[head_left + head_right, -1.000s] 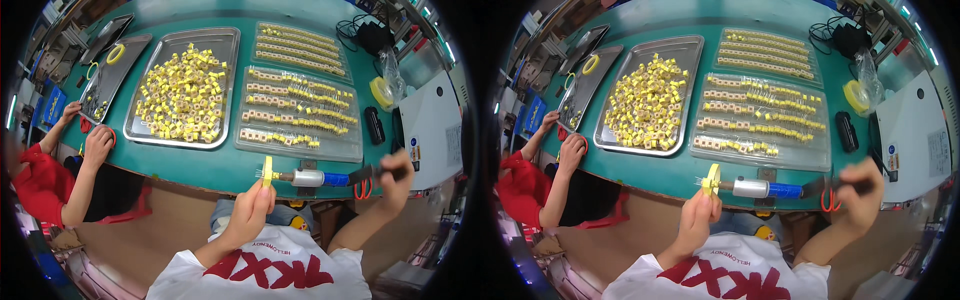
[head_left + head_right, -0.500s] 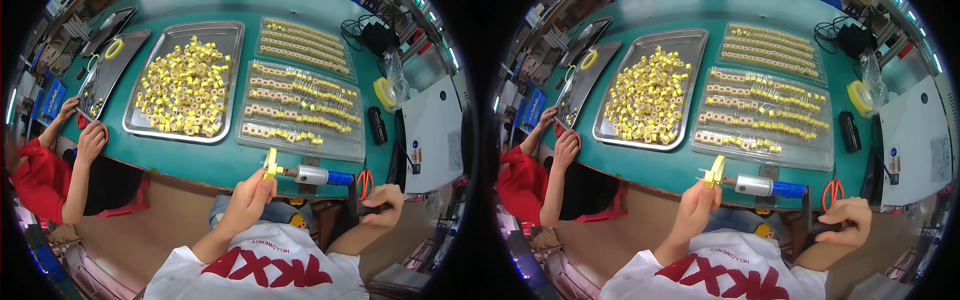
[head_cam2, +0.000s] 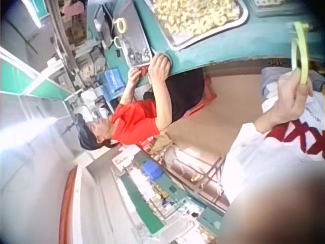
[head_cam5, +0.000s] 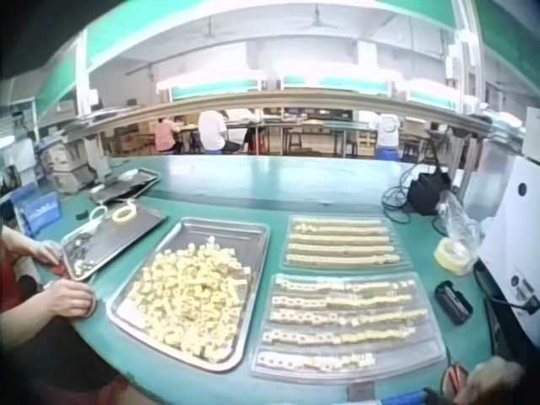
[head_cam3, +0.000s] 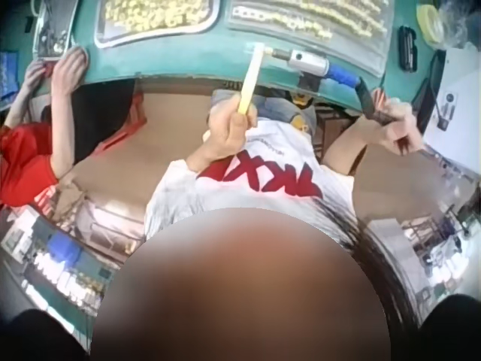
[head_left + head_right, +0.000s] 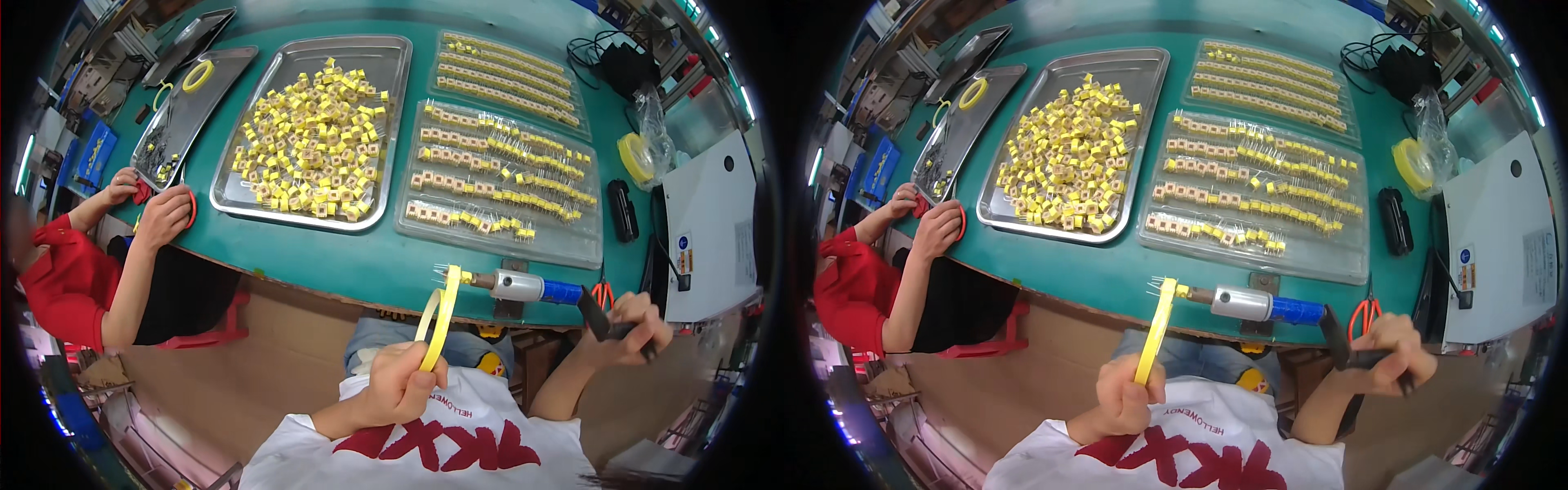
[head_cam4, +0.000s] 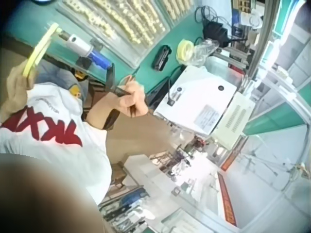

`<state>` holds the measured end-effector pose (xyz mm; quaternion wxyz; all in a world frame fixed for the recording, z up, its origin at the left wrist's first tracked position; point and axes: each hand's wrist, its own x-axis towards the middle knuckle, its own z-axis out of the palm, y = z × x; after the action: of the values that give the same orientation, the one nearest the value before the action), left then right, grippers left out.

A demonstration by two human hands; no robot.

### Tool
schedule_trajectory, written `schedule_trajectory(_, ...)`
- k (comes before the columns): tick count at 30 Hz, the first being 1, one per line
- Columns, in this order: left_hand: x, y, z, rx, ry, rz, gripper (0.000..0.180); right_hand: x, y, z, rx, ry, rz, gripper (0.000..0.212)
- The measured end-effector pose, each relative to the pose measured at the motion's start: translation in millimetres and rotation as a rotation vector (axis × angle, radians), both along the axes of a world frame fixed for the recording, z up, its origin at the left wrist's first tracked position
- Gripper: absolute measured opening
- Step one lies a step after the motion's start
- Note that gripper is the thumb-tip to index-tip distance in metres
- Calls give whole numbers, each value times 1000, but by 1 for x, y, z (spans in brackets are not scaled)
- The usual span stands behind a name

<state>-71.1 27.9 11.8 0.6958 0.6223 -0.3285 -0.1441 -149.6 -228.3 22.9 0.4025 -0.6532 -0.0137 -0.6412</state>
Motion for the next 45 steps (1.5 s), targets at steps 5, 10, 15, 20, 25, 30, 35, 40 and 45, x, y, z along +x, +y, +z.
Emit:
schedule_trajectory(5, 1, 3, -9, 12, 34, -64, 36, 9, 2, 12, 161, 26, -51, 23)
schedule_trajectory(10, 2, 0, -12, 45, 92, -33, 33, 33, -15, 11, 310, 277, -292, 23)
schedule_trajectory(15, 6, -4, -4, 72, 141, -33, 33, 38, -20, -15, 399, 624, -275, 28)
schedule_trajectory(20, 9, -10, -2, 56, 172, -38, 34, 20, 8, -25, 451, 704, -218, 31)
schedule_trajectory(25, 10, -12, -2, 72, 223, -35, 33, 6, 14, -22, 453, 818, -208, 32)
schedule_trajectory(30, 13, -17, -3, 82, 239, -31, 33, -12, 20, -19, 363, 930, -257, 34)
schedule_trajectory(35, 22, -21, -1, 97, 290, -48, 32, -53, 21, -12, 113, 705, -245, 20)
schedule_trajectory(40, 29, -23, 1, 149, 315, -45, 33, -46, 8, 11, 34, 548, -1, 25)
schedule_trajectory(45, 41, -20, -5, 33, 628, -316, 42, -32, 5, 43, 156, 1515, 55, 21)
